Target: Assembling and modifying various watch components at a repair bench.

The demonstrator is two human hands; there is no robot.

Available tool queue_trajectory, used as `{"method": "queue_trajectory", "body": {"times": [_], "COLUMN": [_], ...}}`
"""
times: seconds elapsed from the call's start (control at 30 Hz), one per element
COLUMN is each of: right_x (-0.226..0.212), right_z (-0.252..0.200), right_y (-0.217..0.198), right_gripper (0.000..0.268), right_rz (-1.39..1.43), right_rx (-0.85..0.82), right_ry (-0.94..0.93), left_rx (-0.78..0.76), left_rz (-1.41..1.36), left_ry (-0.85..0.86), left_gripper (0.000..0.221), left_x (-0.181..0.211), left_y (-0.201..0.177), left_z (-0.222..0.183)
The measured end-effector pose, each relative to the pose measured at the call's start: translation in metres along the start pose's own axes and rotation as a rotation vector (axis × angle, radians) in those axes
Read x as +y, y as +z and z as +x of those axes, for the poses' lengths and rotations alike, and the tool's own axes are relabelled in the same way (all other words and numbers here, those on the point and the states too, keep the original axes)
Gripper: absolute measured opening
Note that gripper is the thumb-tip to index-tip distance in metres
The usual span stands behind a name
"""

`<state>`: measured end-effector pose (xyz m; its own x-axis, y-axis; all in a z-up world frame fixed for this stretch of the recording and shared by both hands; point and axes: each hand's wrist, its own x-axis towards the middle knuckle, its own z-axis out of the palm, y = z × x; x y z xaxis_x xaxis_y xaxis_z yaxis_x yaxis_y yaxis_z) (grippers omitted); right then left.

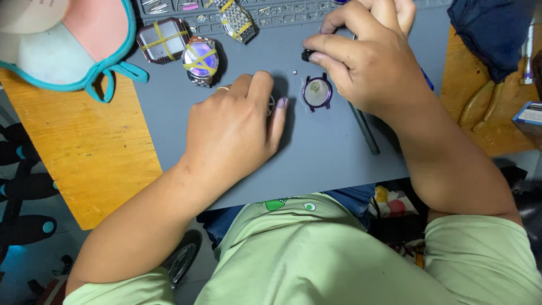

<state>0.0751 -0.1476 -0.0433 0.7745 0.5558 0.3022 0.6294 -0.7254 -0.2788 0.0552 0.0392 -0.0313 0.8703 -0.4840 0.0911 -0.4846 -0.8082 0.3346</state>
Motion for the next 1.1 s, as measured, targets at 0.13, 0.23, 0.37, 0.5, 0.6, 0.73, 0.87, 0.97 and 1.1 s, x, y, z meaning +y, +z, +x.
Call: {"method": "queue_trajectory", "body": {"times": [0.13, 0.23, 0.37, 0.5, 0.6, 0.73, 0.87, 0.97, 1.1], "right_x": [-0.003, -0.004, -0.011, -0.015, -0.016, -0.015, -0.017, -0.013, -0.011], "right_z": [0.001, 0.000, 0.001, -0.003, -0.002, -0.006, -0.017, -0.041, -0.058], "right_y": [-0.003, -0.007, -0.012, -0.009, -0.010, -0.017, -0.049, -0.054, -0.043], "right_gripper": [0.010, 0.013, 0.014, 0.011, 0.011, 0.014, 0.028, 0.025, 0.022], "right_rz": [0.020, 0.071, 0.263, 0.380, 0.396, 0.409, 0.117, -0.126, -0.197], "right_rx": [-0.030, -0.034, 0.067, 0.148, 0.181, 0.177, 0.101, -0.012, -0.105], "right_ry": [0.021, 0.014, -0.076, -0.163, -0.191, -0.169, 0.067, 0.291, 0.435], "left_rx": [0.069, 0.163, 0.024, -0.240, -0.228, -0.246, 0.034, 0.146, 0.196], "left_rz": [-0.068, -0.393, -0.917, -1.328, -1.321, -1.331, -0.830, -0.671, -0.636], "left_ry": [0.037, 0.085, 0.054, 0.000, -0.039, -0.046, 0.167, 0.248, 0.281], "left_gripper": [0.019, 0.019, 0.034, 0.032, 0.020, 0.017, 0.019, 0.021, 0.019], "left_x": [0.000, 0.002, 0.000, -0.003, -0.004, -0.002, -0.001, -0.001, -0.003], "left_y": [-0.003, -0.008, -0.009, -0.001, -0.002, -0.001, -0.004, -0.006, -0.008], "left_z": [0.001, 0.003, 0.006, 0.006, 0.009, 0.008, 0.008, 0.006, 0.006]}}
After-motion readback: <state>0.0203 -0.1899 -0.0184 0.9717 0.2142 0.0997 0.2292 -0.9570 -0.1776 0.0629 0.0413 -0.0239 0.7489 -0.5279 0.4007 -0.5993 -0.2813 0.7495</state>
